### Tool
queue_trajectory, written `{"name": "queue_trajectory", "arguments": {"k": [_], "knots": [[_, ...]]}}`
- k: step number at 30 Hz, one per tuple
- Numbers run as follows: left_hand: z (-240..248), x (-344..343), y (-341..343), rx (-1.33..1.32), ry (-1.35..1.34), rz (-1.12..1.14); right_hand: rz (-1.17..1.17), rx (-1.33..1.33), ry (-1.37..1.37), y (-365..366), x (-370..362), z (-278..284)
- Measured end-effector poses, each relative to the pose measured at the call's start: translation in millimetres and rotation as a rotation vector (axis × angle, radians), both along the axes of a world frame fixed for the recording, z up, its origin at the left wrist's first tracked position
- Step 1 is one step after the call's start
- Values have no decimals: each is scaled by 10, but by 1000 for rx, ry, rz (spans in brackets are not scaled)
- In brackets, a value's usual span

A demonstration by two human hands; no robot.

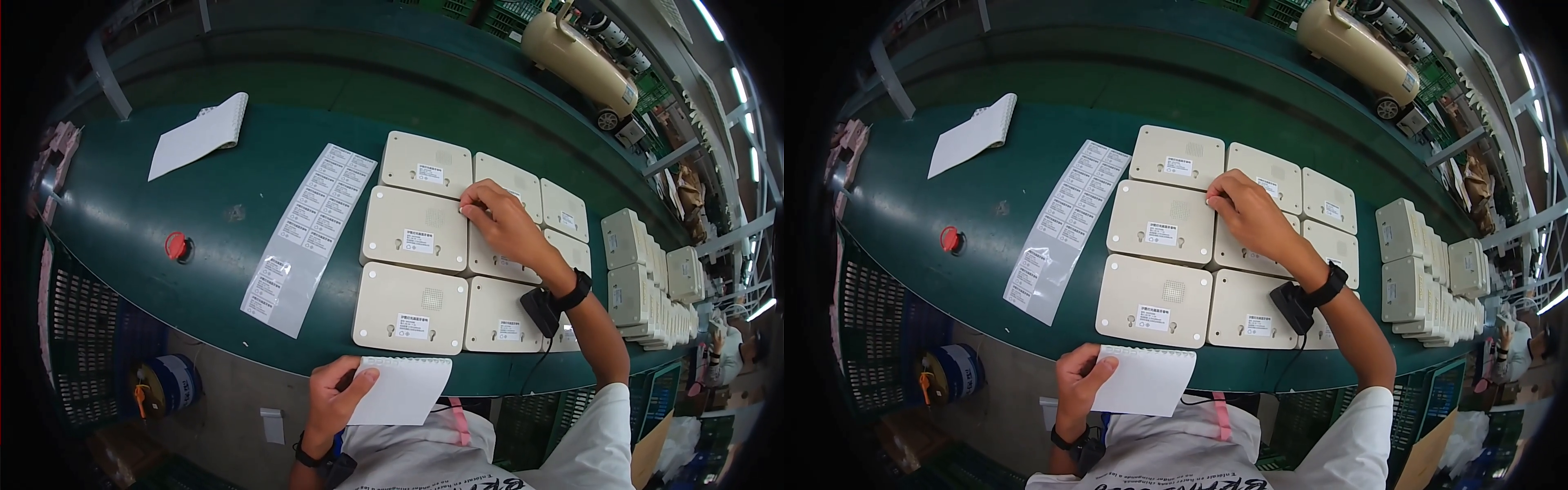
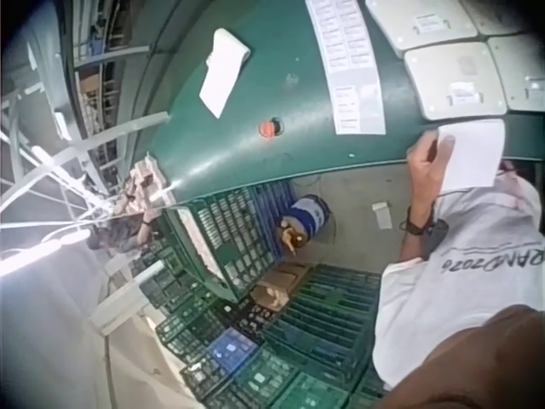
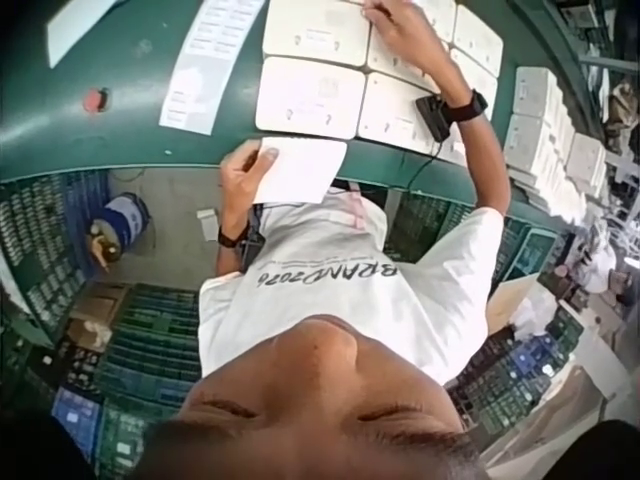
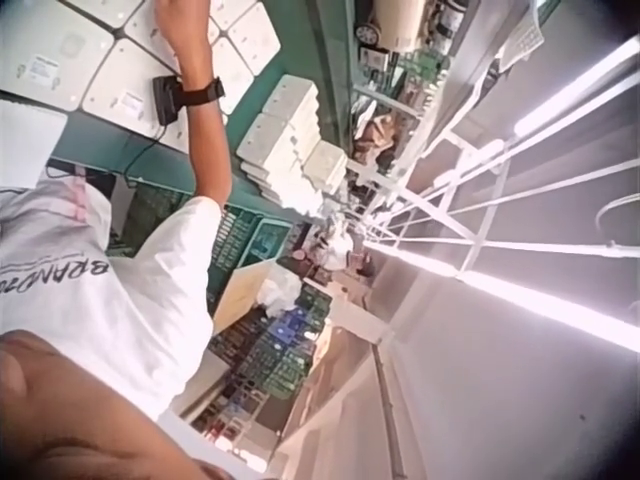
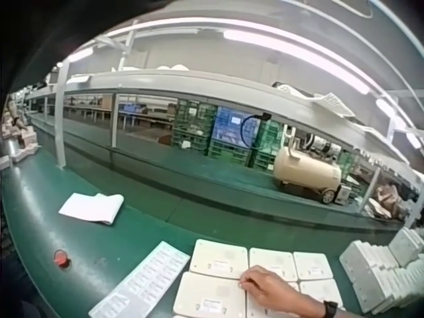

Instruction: The person peels labels from a sheet and presses them onto the back of plastic cases before recording a video of themselves on a smartphone. They then peel small white pads from a strip and stick them onto the corners of the cases.

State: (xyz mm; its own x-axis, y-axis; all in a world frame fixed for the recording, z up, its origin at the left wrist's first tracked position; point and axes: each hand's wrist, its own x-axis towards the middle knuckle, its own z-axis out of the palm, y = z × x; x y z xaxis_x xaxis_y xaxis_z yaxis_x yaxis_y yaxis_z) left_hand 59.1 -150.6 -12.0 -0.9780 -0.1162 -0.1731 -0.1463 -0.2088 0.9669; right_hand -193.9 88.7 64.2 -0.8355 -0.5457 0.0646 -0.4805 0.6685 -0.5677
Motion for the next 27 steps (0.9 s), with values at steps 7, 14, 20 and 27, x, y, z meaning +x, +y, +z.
{"name": "queue_trajectory", "arguments": {"k": [7, 14, 20, 27], "knots": [[18, -11, -9, -11, -4, -20, 43, 0, 35, -7, 0, -4], [47, 4, -6, 1, -48, -29, 72, 115, 181, -19, 98, -5], [82, -8, -21, -6, -42, -33, 219, 342, 473, 9, 320, 70], [142, -3, -39, 166, -46, -1, 213, 211, 378, 50, 247, 30]]}}
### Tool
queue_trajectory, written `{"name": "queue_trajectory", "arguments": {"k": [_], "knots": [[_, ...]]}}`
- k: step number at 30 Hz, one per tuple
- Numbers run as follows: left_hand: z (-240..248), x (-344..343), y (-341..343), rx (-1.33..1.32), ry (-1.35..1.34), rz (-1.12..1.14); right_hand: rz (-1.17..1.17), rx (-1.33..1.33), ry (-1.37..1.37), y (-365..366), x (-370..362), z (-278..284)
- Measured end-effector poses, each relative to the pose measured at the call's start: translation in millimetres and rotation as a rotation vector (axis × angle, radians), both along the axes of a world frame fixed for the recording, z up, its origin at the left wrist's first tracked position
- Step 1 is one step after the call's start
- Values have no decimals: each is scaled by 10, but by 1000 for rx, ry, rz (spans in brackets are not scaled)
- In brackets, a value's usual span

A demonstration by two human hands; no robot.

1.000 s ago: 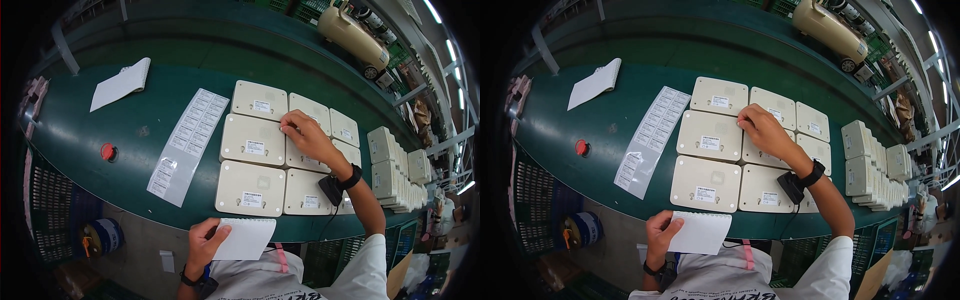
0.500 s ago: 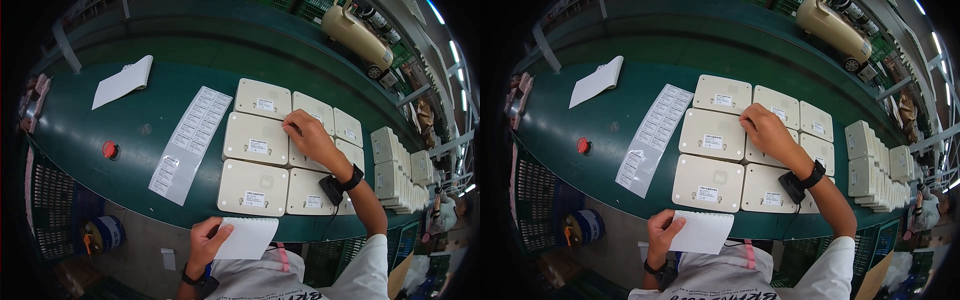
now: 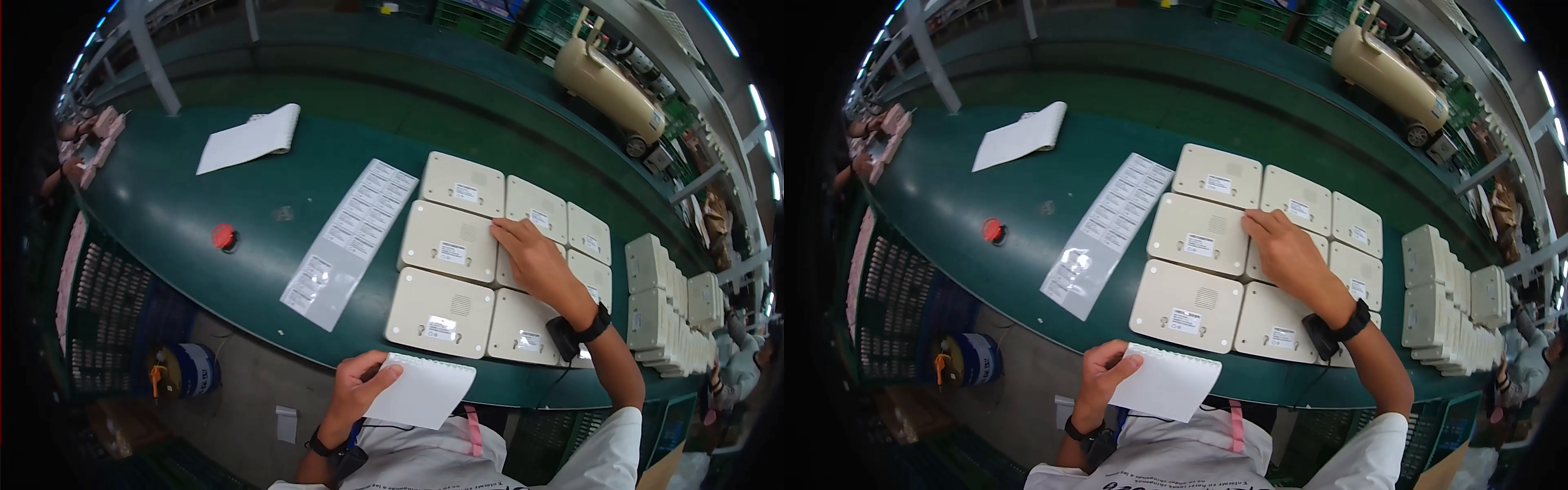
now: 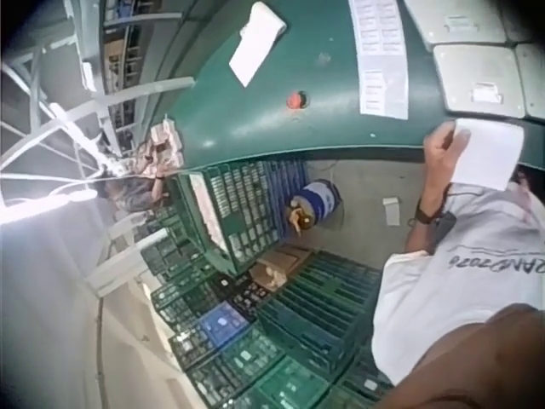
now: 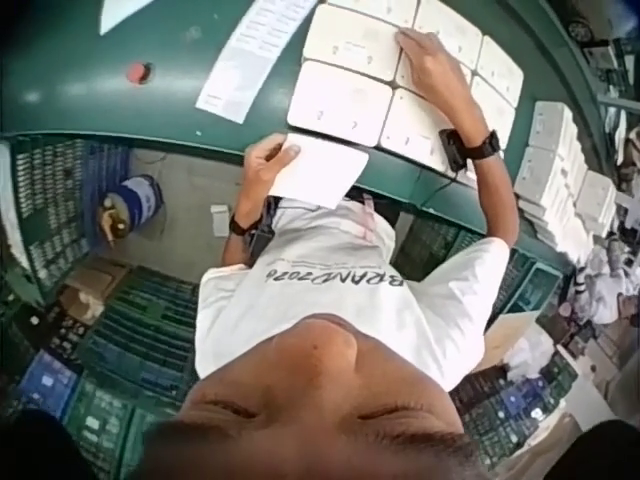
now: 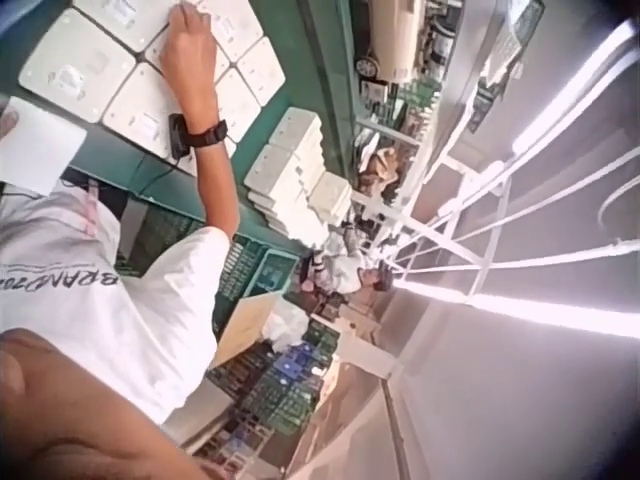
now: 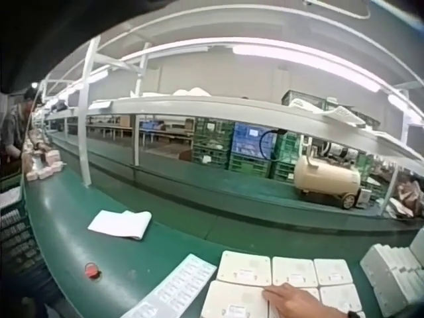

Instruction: The person peels labels from a sheet and presses them onto the back of plastic cases before recording a video of themselves on a smartphone. They then peel small white pads from a strip and stick them onto the corners of the cases.

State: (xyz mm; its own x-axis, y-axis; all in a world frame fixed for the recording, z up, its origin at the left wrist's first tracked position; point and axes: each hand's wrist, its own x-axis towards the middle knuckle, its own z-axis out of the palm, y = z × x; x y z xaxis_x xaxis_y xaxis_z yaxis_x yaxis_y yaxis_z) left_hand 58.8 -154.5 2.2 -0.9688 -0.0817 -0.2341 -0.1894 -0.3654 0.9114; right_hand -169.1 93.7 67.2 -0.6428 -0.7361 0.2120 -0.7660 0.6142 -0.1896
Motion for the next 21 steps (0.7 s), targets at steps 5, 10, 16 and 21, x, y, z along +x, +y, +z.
{"name": "queue_trajectory", "arguments": {"k": [5, 10, 16, 21], "knots": [[-146, 185, -68, 51, 21, -45, 14, -9, 31, -23, 49, -78], [293, 277, 28, 156, 108, -17, -142, -247, -616, -180, 808, 492], [502, 361, 250, -43, 332, 17, 129, -326, -766, -371, 1738, 770], [466, 177, 337, -122, 434, -156, 138, -379, -653, -315, 1777, 679]]}}
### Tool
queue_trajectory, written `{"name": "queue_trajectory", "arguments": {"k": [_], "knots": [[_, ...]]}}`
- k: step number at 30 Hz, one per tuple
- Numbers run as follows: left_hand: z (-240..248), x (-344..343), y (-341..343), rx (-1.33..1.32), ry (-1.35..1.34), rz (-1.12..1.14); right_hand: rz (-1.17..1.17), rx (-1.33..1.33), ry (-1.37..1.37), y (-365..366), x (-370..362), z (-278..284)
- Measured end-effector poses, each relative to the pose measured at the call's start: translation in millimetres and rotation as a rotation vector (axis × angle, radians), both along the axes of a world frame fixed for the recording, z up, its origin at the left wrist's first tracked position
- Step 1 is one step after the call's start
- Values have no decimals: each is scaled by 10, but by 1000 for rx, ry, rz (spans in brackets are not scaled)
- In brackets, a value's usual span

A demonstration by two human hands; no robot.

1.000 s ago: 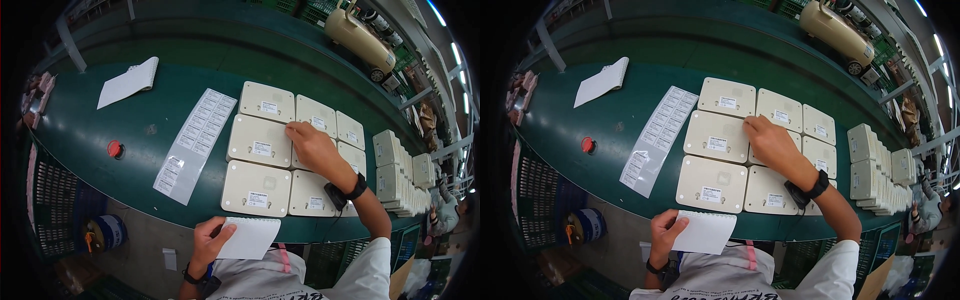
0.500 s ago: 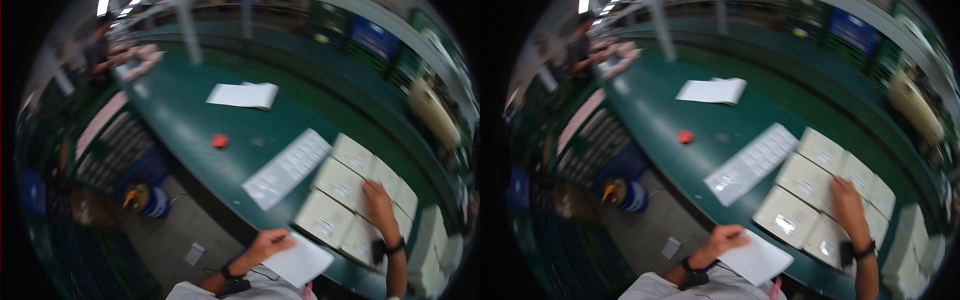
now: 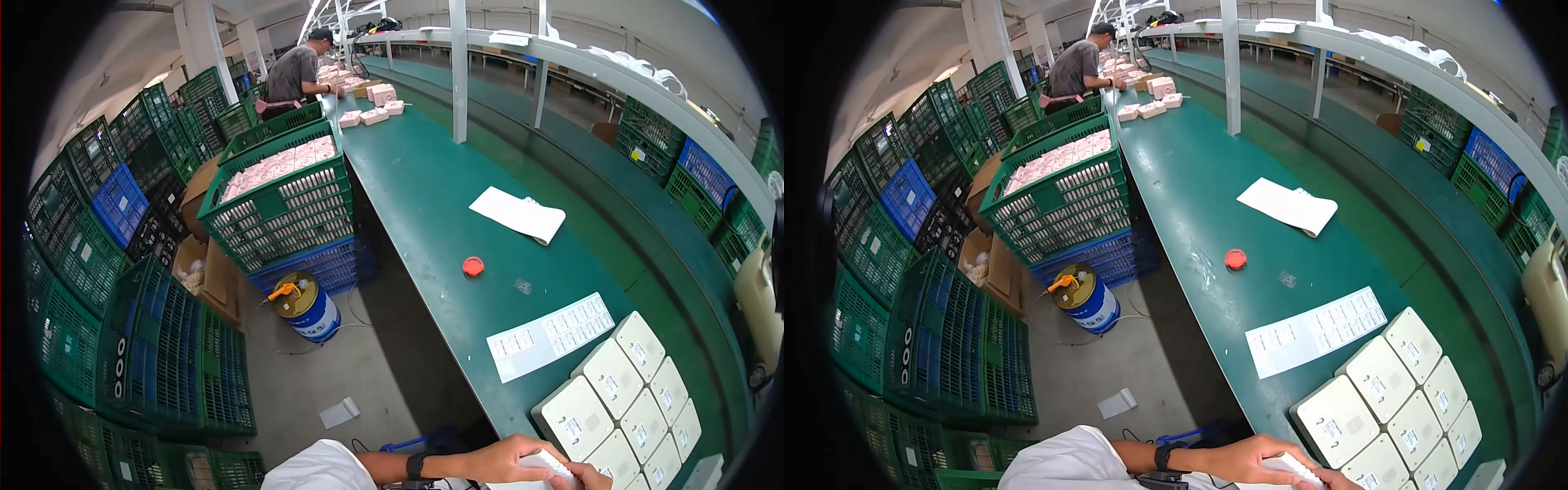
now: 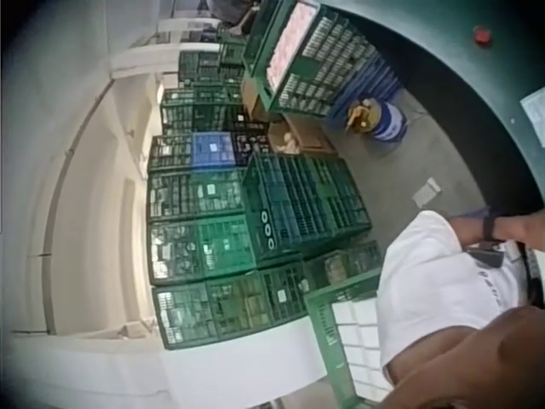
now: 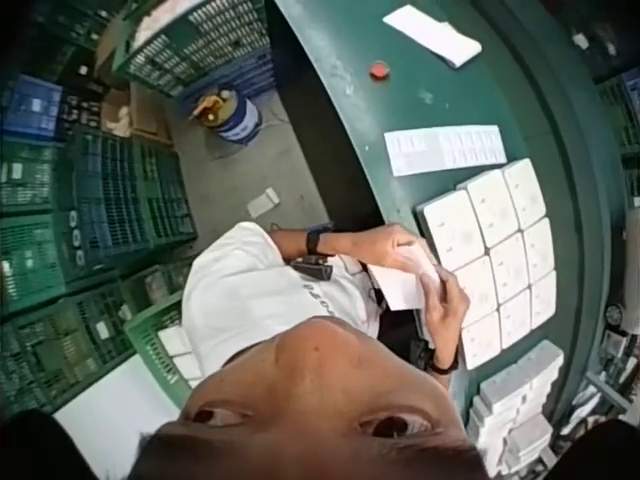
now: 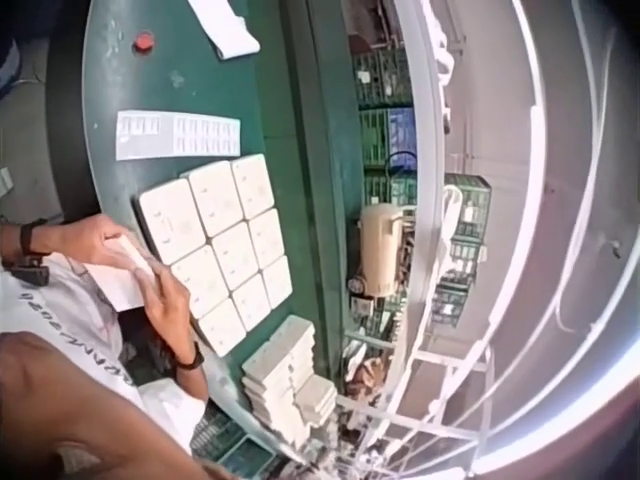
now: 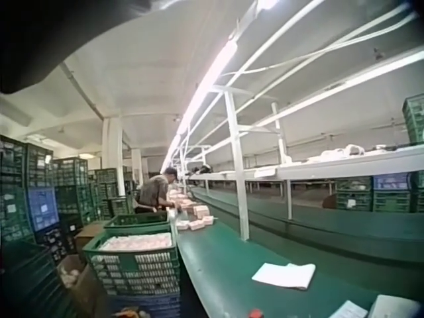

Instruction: The person peels labels from a sheet and presses them onto the back of plastic cases before recording a video of themselves on a smartphone. They then peel small white pads from a strip and stick them onto the corners of the cases.

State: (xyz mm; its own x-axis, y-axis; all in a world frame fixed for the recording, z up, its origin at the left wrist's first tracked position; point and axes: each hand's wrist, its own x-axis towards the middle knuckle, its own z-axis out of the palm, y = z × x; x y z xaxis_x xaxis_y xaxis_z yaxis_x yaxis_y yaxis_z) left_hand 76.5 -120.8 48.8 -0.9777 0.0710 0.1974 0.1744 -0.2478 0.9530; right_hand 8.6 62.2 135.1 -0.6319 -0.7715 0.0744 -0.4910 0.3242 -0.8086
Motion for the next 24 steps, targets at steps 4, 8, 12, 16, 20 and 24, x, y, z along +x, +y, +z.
{"name": "queue_trajectory", "arguments": {"k": [4, 8, 12, 16, 20, 24], "knots": [[30, -26, 4, 14, -60, -41, -56, -18, 44, 49, 60, -19], [55, 21, -17, -3, -97, -74, -117, -74, -112, 202, 87, -166], [111, 88, -69, -135, -148, -129, -94, -65, -118, 312, 84, -238], [124, 217, -15, -113, -189, -95, -88, -2, -119, 356, 151, -231], [167, 224, -4, -23, -86, -50, -128, -132, -134, 330, 199, -351], [116, 240, -8, -196, -173, 57, -104, 0, -160, 291, 110, -314]]}}
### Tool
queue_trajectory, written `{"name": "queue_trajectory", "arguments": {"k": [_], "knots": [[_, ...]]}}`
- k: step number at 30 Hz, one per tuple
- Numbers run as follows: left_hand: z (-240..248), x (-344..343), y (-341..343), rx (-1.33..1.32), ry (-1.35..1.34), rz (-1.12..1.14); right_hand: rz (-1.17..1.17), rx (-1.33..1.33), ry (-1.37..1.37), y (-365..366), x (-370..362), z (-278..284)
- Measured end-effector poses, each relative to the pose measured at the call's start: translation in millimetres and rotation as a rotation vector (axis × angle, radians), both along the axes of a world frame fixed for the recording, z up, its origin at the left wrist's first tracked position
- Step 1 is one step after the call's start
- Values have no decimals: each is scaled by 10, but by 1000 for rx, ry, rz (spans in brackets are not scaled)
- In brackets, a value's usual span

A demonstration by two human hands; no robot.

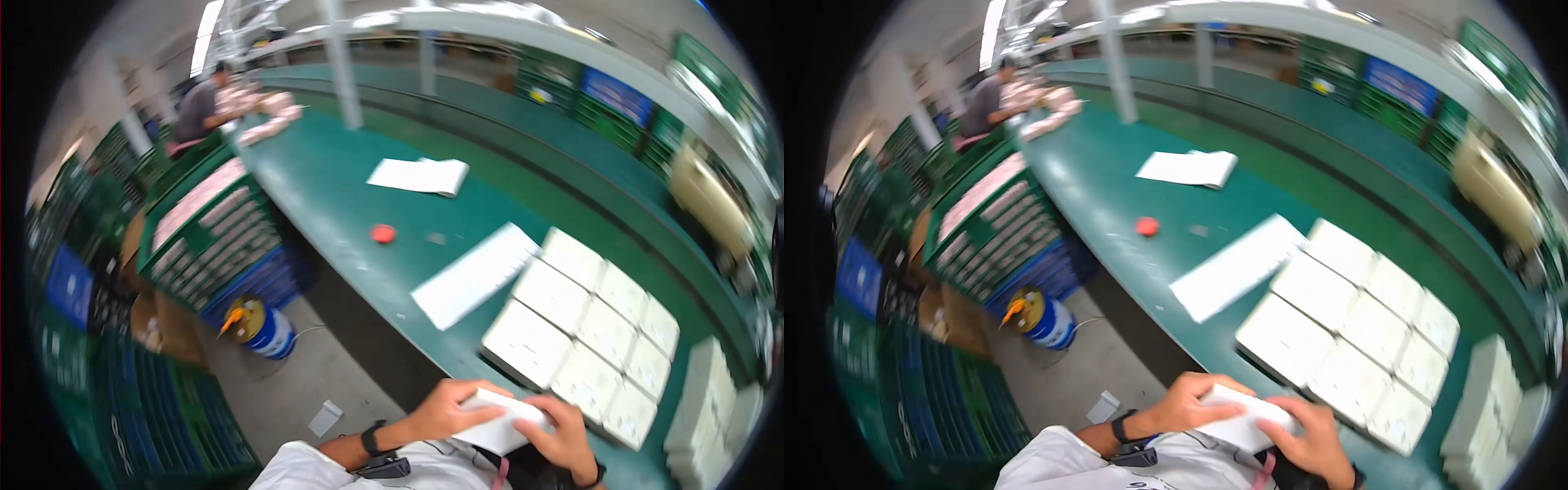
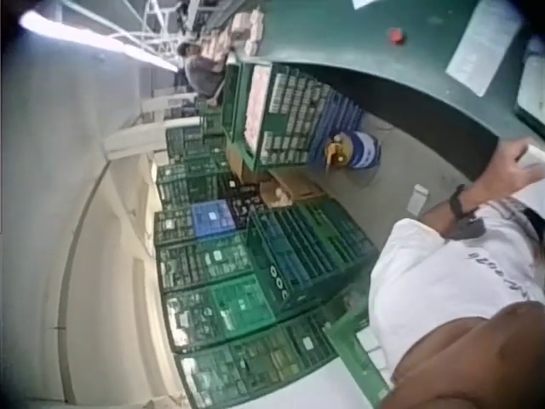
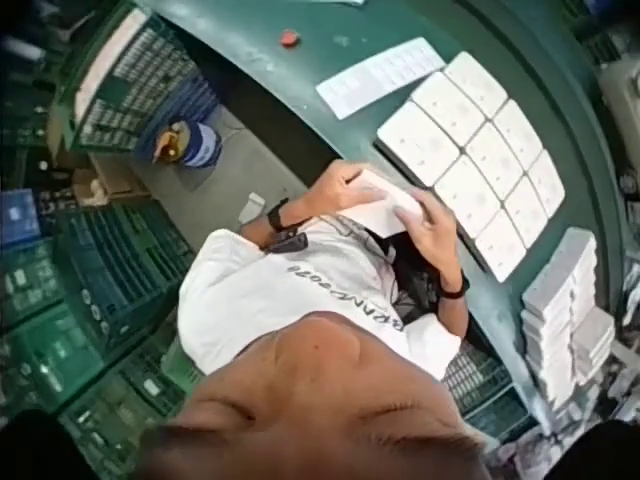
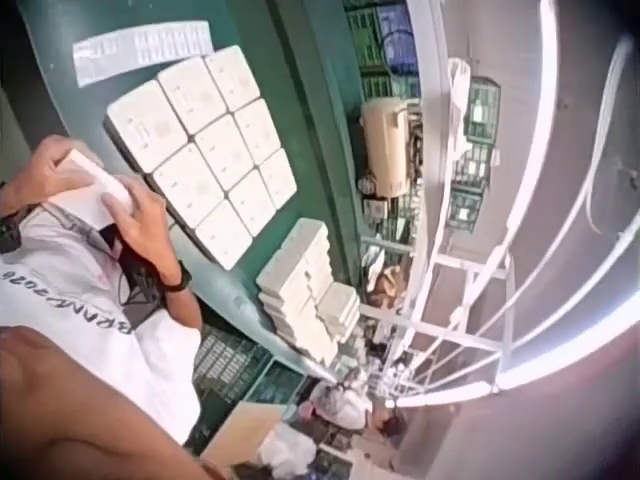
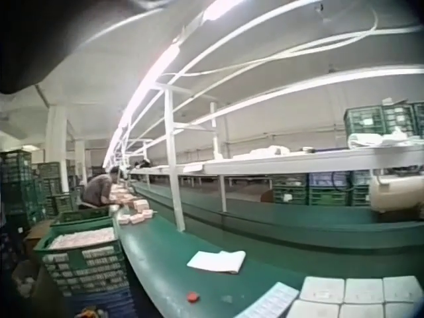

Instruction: The person peels labels from a sheet and presses them onto the back of plastic cases before recording a video of themselves on a smartphone. They then peel small white pads from a strip and stick them onto the corners of the cases.

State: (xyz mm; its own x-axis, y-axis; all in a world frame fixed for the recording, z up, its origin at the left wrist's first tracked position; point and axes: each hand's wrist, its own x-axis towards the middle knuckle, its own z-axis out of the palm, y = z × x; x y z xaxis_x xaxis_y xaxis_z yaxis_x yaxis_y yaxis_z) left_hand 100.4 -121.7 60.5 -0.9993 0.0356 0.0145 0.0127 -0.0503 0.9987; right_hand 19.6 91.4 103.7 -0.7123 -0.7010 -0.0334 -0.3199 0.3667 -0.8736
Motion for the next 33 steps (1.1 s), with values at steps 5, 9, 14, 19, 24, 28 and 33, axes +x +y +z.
{"name": "queue_trajectory", "arguments": {"k": [5, 9, 14, 19, 24, 28, 33], "knots": [[-388, 164, 11, -35, 287, 524, -163, -227, 141, 383, -64, 163], [-1343, 703, -143, -358, 43, 462, -651, -808, 87, 1174, -205, 255], [-2902, 1454, -345, -525, -477, 121, -984, -1063, -34, 2340, -585, -309], [-2507, 1314, -615, -377, -742, -374, -1087, -902, -231, 3062, -705, -1189], [-2440, 1198, -426, -300, -363, -137, -1085, -685, -282, 2904, -616, -1206], [-2351, 1242, -486, -50, -1020, -62, -1051, -767, -304, 2910, -502, -1226], [-2311, 1210, -402, -750, -403, -518, -1096, -600, -227, 2969, -413, -1217]]}}
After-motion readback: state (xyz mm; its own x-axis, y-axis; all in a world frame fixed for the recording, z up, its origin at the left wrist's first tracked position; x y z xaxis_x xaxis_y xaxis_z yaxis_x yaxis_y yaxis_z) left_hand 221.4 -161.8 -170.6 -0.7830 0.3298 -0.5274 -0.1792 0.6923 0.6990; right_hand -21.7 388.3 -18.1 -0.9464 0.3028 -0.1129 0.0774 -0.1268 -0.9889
